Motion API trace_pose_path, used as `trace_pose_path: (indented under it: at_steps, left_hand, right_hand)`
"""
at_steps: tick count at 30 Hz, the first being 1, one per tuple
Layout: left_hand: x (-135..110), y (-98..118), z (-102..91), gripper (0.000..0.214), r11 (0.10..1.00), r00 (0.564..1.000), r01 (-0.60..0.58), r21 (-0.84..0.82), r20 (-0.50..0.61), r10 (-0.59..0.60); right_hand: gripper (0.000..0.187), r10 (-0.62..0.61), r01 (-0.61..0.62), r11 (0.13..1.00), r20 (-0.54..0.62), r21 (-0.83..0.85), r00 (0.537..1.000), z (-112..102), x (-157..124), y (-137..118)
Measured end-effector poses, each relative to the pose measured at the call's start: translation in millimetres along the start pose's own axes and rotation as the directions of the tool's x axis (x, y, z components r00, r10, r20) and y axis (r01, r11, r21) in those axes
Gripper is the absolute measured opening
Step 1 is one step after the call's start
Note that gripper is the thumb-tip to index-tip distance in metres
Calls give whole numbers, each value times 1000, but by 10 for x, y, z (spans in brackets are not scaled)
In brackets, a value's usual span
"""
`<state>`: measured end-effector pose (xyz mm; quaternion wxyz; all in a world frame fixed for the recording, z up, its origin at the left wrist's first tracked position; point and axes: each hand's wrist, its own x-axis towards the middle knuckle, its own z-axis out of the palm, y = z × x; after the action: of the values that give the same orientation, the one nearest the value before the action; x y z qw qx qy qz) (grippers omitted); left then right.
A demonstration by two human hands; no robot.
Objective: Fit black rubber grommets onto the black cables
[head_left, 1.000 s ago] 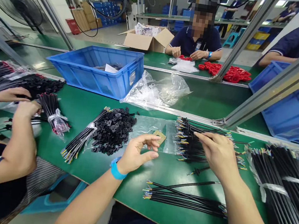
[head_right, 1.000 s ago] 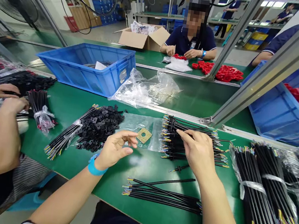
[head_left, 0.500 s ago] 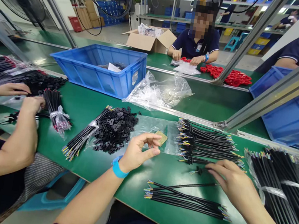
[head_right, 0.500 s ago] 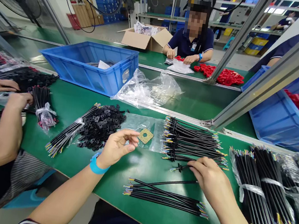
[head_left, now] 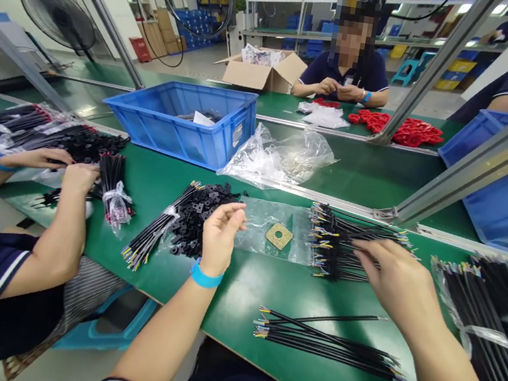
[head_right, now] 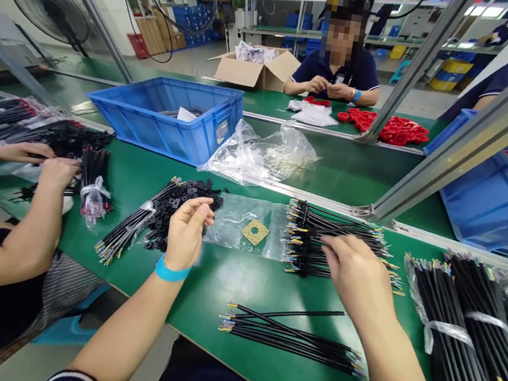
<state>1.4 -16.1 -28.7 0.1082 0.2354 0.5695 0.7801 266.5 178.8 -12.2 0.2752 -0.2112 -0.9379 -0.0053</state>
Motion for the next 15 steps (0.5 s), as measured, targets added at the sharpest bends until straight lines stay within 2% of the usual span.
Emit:
trace_pose_path:
  at_steps: [2,5,7,8,10,12,15]
  left_hand:
    - [16,-18,0,46,1000,998,-24,-17,-66,23]
    - [11,-28,3,42,996,991,-88,9,-96,88]
    - [1,8,-11,40,990,985,-136,41,-99,139]
    - [-5,45,-28,39,987,982,-154,49,-102,158]
    - [-22,155,-89,37,982,976,-183,46,-114,187]
    - [-51,289,-200,34,973,967,-225,60,-112,230]
    - [-127,442,-464,28,924,942,-318,212,-39,333]
  right_hand:
    - [37,-116,97,984,126,147,985,-64,-180,-166]
    - [31,-296,152,909,343,389,891,-35,-437,-358]
    - [30,-314,120,894,414,431,855,66,-568,-417]
    - [32,-299,103,897,420,430,857,123,-618,-430]
    - [37,-254,88,909,375,407,891,211,-684,-441]
    - [35,-239,137,922,254,362,937,230,-705,-450]
    - [25,-298,269,928,78,258,951,145,-673,-486]
